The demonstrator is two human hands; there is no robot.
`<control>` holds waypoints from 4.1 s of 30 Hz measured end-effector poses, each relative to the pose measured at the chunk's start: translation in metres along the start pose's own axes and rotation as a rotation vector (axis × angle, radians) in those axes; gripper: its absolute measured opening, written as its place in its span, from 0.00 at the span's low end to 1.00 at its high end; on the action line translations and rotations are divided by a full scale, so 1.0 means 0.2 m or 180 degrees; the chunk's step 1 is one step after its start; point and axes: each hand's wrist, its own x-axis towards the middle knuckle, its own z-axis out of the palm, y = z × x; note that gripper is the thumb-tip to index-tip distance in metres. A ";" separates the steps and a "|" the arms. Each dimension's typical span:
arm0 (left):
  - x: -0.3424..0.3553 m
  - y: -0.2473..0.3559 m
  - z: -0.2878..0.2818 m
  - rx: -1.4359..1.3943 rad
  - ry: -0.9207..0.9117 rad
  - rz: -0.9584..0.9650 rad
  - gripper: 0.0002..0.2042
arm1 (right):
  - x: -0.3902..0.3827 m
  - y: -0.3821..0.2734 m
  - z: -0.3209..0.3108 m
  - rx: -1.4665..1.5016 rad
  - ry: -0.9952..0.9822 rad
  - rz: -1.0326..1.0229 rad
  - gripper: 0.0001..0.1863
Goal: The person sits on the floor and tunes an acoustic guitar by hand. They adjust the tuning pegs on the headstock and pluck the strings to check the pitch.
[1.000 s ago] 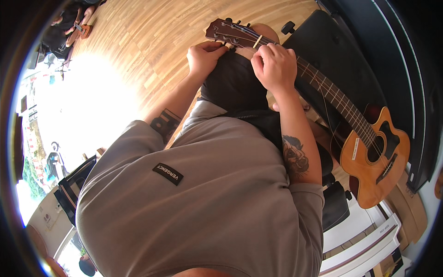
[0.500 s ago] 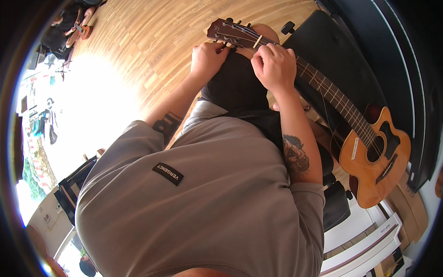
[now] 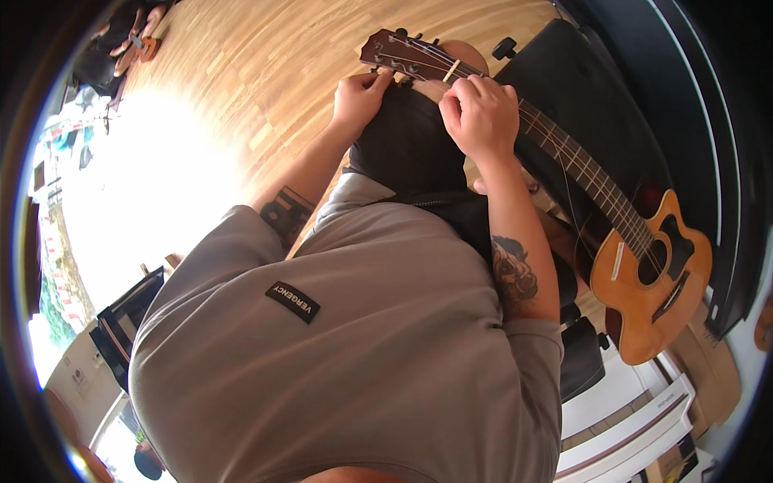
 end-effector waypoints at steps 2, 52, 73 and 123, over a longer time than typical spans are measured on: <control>-0.02 -0.01 0.00 -0.0293 0.0106 0.0110 0.20 | 0.00 0.01 0.00 -0.0042 -0.0029 -0.0003 0.09; -0.02 0.03 -0.01 -0.0077 0.0025 0.0166 0.18 | -0.01 0.00 -0.03 0.0099 -0.0117 0.0127 0.09; 0.01 0.01 0.00 -0.0346 0.0069 0.0233 0.19 | -0.01 0.02 0.00 0.0128 0.0087 0.0013 0.12; 0.05 -0.06 0.03 -0.0315 -0.0088 -0.0191 0.23 | -0.02 0.03 0.00 0.0299 0.0423 -0.0033 0.10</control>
